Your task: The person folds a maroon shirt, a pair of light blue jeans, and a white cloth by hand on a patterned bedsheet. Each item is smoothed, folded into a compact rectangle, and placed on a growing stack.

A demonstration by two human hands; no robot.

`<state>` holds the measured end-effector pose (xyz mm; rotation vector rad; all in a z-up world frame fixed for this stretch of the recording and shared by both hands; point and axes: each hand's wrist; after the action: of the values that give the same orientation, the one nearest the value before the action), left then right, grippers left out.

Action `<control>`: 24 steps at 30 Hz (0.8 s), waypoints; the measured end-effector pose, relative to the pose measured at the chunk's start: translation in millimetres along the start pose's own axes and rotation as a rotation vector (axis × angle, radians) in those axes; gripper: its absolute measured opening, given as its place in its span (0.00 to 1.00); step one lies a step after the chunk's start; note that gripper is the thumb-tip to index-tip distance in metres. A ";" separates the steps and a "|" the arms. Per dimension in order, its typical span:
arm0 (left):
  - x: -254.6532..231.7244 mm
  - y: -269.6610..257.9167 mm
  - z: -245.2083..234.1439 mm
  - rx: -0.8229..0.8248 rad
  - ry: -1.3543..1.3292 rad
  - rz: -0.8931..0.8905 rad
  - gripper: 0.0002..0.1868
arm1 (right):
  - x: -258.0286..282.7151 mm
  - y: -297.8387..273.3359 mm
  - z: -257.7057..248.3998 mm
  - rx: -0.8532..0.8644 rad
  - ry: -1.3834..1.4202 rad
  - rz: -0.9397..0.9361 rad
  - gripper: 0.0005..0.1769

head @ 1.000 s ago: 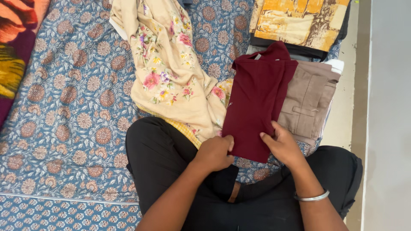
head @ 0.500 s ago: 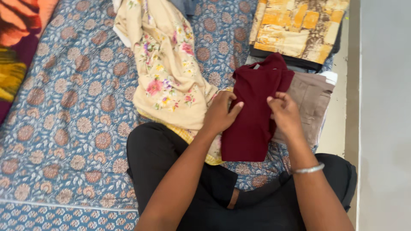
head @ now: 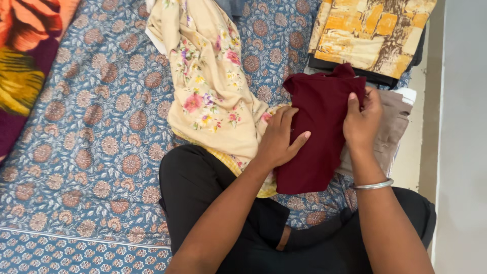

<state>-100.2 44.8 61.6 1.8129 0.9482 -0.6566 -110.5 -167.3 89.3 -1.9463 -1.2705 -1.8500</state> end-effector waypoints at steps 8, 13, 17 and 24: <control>-7.1 -6.2 11.0 0.003 0.226 0.044 0.37 | 42.7 -53.0 -4.1 0.169 -0.601 -0.492 0.24; -3.4 -17.4 17.3 0.065 0.216 0.021 0.35 | 35.3 -69.8 -0.4 0.335 -0.769 -0.453 0.33; 4.7 -15.8 23.7 0.032 0.112 -0.118 0.34 | 31.0 -67.4 -10.4 0.302 -0.641 -0.390 0.35; 23.0 -11.7 29.1 0.015 -0.033 -0.436 0.34 | 11.5 -76.6 -39.0 0.098 -0.256 0.177 0.32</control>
<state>-98.0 28.4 26.4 1.6120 1.3347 -0.9587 -191.6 -139.5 75.9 -2.2148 -1.1835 -1.4664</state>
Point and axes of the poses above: each hand's wrist, its own y-axis towards the middle knuckle, its own z-axis out of the palm, x = y × z, and after that the axes turned 11 degrees about -x, right-handed
